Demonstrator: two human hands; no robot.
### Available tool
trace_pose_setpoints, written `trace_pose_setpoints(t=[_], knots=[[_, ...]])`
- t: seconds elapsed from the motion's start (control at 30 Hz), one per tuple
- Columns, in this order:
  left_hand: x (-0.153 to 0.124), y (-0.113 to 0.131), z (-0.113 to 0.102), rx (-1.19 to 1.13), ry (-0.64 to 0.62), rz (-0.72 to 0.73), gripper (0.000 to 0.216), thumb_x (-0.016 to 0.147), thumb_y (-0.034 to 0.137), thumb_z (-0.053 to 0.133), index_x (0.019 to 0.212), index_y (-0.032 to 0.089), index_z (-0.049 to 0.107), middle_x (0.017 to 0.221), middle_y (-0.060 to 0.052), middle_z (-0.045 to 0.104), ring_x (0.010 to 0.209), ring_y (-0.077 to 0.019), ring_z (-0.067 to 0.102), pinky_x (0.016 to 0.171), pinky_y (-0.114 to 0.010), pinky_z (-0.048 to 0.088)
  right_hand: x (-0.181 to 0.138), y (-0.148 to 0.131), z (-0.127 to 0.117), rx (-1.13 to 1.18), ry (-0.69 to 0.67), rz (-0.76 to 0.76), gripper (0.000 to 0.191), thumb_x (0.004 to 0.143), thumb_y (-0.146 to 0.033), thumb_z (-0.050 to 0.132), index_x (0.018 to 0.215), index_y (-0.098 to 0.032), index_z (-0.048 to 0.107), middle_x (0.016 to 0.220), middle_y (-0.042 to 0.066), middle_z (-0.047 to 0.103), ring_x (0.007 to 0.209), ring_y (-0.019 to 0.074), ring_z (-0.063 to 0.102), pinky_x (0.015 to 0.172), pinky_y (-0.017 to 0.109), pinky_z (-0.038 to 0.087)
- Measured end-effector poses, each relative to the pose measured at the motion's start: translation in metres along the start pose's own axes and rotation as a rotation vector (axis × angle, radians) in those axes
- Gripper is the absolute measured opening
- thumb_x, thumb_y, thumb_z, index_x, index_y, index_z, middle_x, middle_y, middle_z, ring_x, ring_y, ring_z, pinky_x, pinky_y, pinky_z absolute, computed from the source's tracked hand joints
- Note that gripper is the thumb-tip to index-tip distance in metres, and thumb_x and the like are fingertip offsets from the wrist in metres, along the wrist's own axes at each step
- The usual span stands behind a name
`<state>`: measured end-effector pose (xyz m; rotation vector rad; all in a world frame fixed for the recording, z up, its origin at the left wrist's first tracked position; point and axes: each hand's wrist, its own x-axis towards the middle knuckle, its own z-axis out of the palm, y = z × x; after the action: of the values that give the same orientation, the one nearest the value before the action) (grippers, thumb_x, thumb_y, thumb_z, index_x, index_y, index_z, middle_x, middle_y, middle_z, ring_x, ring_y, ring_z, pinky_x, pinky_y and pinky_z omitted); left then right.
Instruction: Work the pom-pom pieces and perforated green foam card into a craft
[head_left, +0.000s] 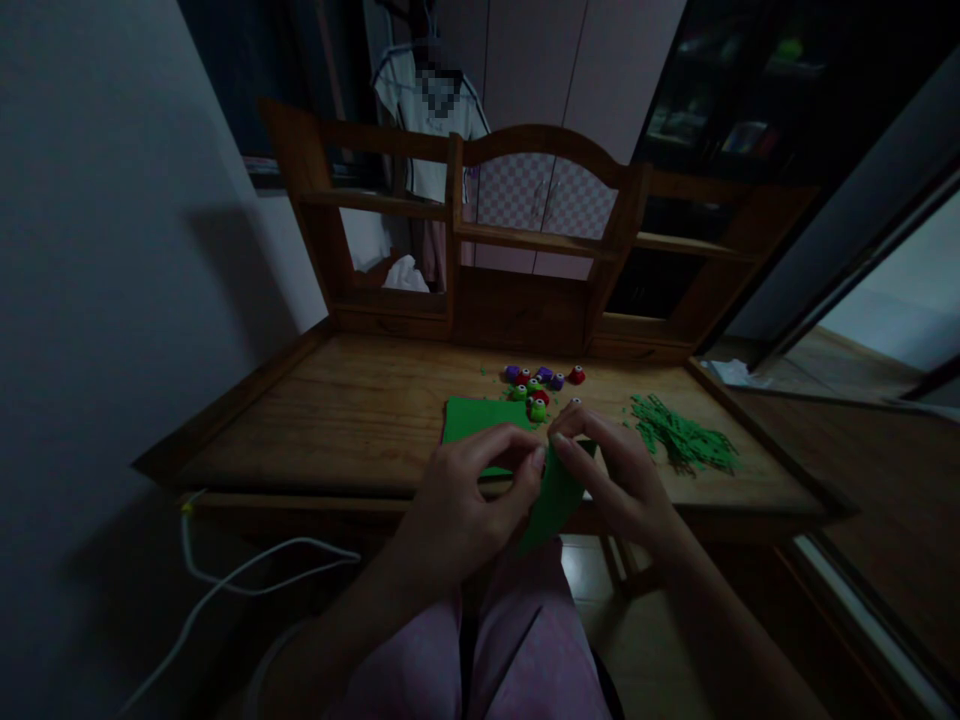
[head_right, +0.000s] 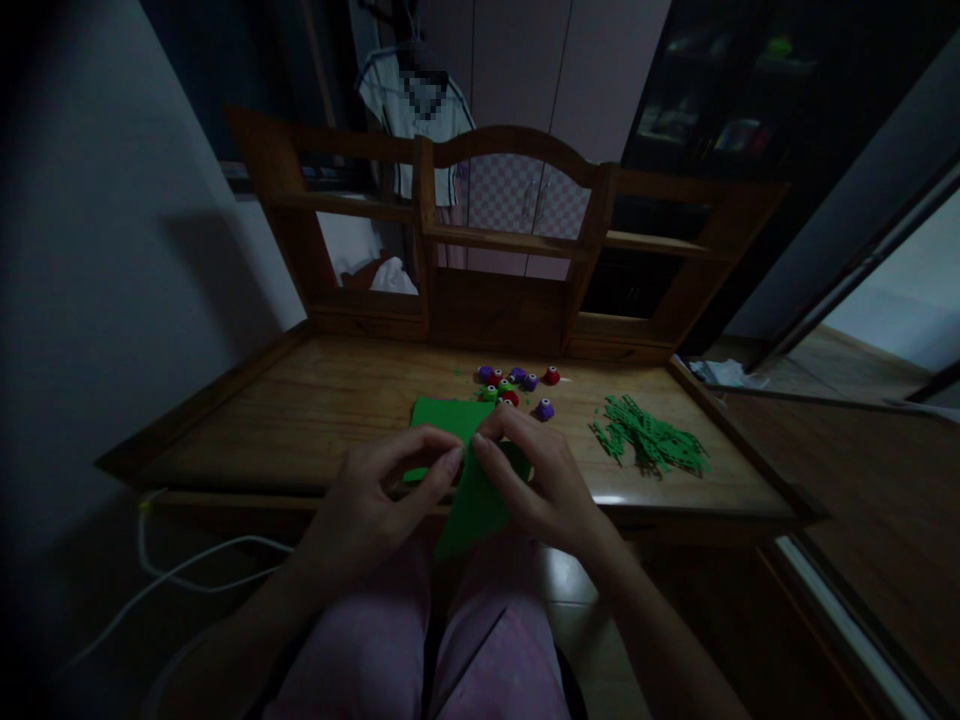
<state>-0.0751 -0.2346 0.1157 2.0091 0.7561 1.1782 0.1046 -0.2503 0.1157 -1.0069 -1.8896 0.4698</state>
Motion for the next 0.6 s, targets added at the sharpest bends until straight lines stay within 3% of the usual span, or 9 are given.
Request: trace_pose_setpoints(t=[0.4, 0.6], knots=[[-0.0004, -0.0032, -0.0013, 0.044, -0.016, 0.001, 0.013, 0.088, 0.023, 0.051, 0.089, 0.018, 0.063, 0.083, -0.001, 0.068, 0.076, -0.0117, 0.063, 0.069, -0.021, 0.052, 0.0012, -0.0003, -0.0014, -0.034, -0.021, -0.003, 0.015, 0.092, -0.029, 0.047, 0.083, -0.019, 0.052, 0.080, 0.004, 0.054, 0.076, 0.0157, 0.050, 0.069, 0.029, 0.040], [0.0000, -0.0061, -0.0029, 0.186, 0.012, 0.100, 0.012, 0.088, 0.020, 0.051, 0.090, 0.019, 0.062, 0.084, -0.001, 0.066, 0.076, -0.0122, 0.062, 0.068, -0.022, 0.050, -0.0002, -0.0025, -0.0086, -0.123, -0.129, 0.004, 0.014, 0.088, -0.033, 0.056, 0.088, -0.019, 0.057, 0.081, 0.003, 0.057, 0.075, 0.0158, 0.051, 0.066, 0.028, 0.039]])
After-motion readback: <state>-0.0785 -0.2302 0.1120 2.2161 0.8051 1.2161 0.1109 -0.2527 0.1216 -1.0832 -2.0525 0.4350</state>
